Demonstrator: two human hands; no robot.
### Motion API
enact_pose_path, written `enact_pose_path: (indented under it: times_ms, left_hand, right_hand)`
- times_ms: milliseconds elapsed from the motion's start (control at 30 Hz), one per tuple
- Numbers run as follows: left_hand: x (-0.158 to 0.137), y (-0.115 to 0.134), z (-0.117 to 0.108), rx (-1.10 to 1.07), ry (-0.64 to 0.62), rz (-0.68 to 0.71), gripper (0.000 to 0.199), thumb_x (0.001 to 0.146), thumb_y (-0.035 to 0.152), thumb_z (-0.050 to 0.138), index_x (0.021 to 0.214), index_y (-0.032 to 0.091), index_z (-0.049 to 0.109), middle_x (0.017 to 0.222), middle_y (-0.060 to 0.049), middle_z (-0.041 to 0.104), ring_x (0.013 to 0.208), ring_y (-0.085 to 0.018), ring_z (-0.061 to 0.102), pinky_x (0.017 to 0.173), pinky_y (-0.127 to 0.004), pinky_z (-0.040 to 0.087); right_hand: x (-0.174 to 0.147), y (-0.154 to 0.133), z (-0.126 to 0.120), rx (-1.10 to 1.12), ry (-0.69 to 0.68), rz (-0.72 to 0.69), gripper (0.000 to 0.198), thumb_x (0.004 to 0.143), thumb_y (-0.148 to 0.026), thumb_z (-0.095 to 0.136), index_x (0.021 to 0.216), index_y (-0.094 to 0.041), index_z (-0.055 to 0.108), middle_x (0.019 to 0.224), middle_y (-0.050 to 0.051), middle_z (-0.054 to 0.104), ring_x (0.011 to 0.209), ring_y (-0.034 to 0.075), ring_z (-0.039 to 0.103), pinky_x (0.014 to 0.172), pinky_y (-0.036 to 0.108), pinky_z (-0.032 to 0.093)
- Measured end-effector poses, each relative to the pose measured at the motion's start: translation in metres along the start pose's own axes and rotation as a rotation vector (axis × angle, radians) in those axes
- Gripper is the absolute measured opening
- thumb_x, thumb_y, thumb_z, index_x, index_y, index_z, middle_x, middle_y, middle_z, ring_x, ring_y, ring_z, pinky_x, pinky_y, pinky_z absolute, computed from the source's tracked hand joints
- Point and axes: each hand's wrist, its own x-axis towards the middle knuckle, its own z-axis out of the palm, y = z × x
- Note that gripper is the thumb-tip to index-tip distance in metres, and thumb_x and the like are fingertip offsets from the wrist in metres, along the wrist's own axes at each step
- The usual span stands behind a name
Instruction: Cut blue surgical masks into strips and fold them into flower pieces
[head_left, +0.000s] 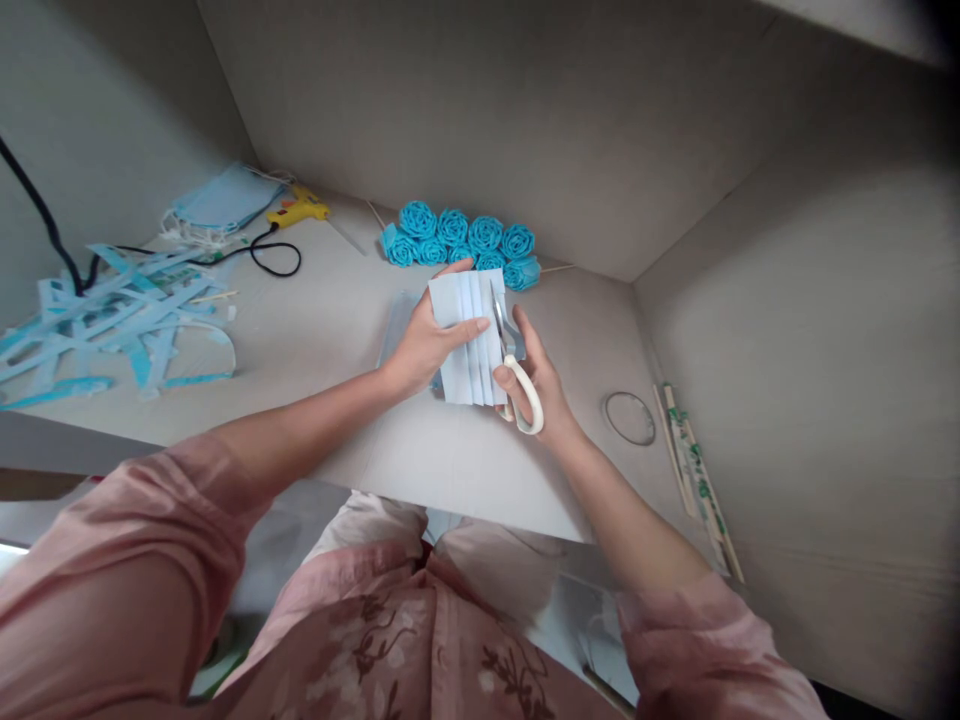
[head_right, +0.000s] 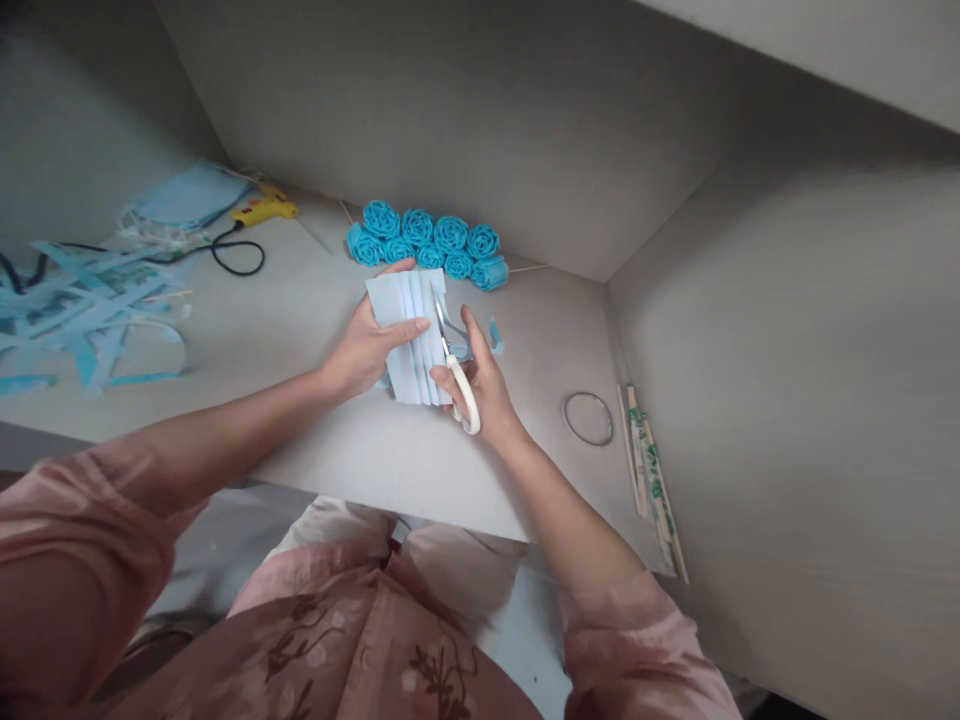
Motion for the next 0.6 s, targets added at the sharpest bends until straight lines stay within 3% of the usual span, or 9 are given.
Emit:
enact_pose_path:
  times_ms: [133,333,600]
  left_hand:
    - [0.0019,0.0028,-0.001,-0.07,0.036,-0.059,0.071,0.075,0.047,0.073,0.136,0.024,0.046,0.119,-0.009,0.064,0.109,-0.026,0.062,0.097,-0.043,0.051]
    - [0.0067,0.0025,-0.007,-0.061,0.02,-0.046,0.078,0.072,0.041,0.077,0.139,0.027,0.041,0.107,-0.005,0.067,0.101,-0.023,0.065,0.093,-0.04,0.052]
    - [0.006,0.0011,-0.0062,-0.04,0.034,-0.03,0.073,0.074,0.04,0.074,0.139,0.028,0.042,0.105,-0.004,0.066,0.101,-0.024,0.065,0.093,-0.042,0.052]
  right_hand:
    - [-0.0012,-0.0024,0.0004,-0.022,-0.001,-0.003,0.113,0.074,-0.077,0.058,0.158,-0.025,0.002,0.059,-0.002,0.055,0.044,0.016,0.05,0.039,0.029,0.042]
    - [-0.0013,-0.0021,0.0016,-0.02,-0.018,0.004,0.116,0.073,-0.077,0.059,0.157,-0.023,0.002,0.06,-0.001,0.057,0.042,0.016,0.049,0.04,0.03,0.043]
    - [-0.0007,-0.0026,-0.0002,-0.053,-0.035,-0.013,0.109,0.076,-0.077,0.055,0.157,-0.024,0.004,0.069,0.002,0.059,0.048,0.017,0.053,0.046,0.034,0.047]
